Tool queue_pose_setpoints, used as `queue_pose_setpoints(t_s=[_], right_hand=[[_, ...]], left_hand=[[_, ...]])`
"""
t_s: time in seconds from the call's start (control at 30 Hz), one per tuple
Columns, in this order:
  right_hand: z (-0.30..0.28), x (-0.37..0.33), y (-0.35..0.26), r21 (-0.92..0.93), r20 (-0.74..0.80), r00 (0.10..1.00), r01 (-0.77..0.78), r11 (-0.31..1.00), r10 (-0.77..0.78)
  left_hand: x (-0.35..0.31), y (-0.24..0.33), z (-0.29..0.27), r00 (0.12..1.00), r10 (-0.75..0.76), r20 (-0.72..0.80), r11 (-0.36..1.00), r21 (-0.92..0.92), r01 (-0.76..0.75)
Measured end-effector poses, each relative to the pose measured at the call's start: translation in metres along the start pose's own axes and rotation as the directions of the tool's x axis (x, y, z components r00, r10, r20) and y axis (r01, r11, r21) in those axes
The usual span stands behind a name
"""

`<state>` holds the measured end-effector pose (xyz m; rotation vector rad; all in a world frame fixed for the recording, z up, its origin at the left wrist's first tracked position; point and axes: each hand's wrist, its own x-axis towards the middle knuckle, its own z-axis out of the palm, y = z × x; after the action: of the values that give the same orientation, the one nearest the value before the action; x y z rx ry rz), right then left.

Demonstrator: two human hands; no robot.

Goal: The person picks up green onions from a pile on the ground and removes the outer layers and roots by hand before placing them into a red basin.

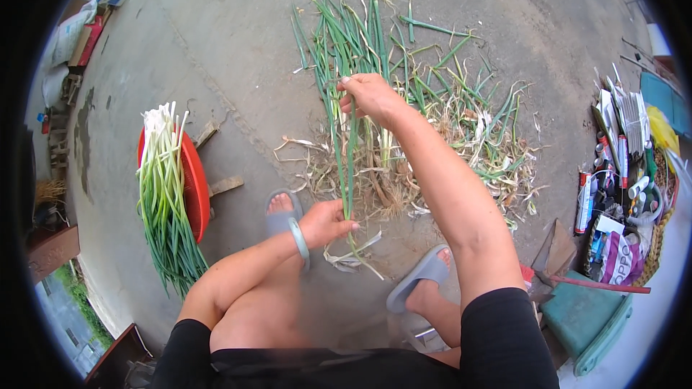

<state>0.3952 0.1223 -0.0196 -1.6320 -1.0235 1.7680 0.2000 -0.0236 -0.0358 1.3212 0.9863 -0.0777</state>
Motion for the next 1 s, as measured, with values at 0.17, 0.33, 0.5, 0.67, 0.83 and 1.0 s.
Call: queue_pose_setpoints(t_s=[0.17,0.33,0.5,0.67,0.83,1.0], right_hand=[[-0.019,-0.005,-0.006,-0.047,-0.031,0.999,0.029,0.998,-0.03],[-0.026,0.001,0.001,0.078,-0.184,0.983,0.034,0.996,-0.019],[-0.056,0.013,-0.019,0.255,-0.265,0.964,0.094,0.962,-0.024],[-0.077,0.011,-0.048,0.251,-0.398,0.916,0.166,0.954,-0.054],[-0.08,0.016,-0.046,0.204,-0.449,0.884,0.247,0.947,-0.134],[-0.071,0.017,-0.046,0.168,-0.499,0.845,0.315,0.934,-0.195]], left_hand=[[-0.002,0.004,0.0,0.999,-0.029,0.041,0.988,-0.148,0.034],[0.0,-0.007,0.001,0.997,-0.043,0.066,0.999,-0.029,0.045],[-0.003,-0.006,0.001,0.997,0.056,0.049,0.979,0.196,-0.064],[-0.006,0.003,-0.004,0.997,0.023,0.079,0.977,0.207,-0.039],[-0.004,0.003,-0.008,0.996,0.053,0.069,0.986,0.152,-0.063],[-0.006,0.006,-0.011,0.997,0.055,0.052,0.988,0.14,-0.062]])
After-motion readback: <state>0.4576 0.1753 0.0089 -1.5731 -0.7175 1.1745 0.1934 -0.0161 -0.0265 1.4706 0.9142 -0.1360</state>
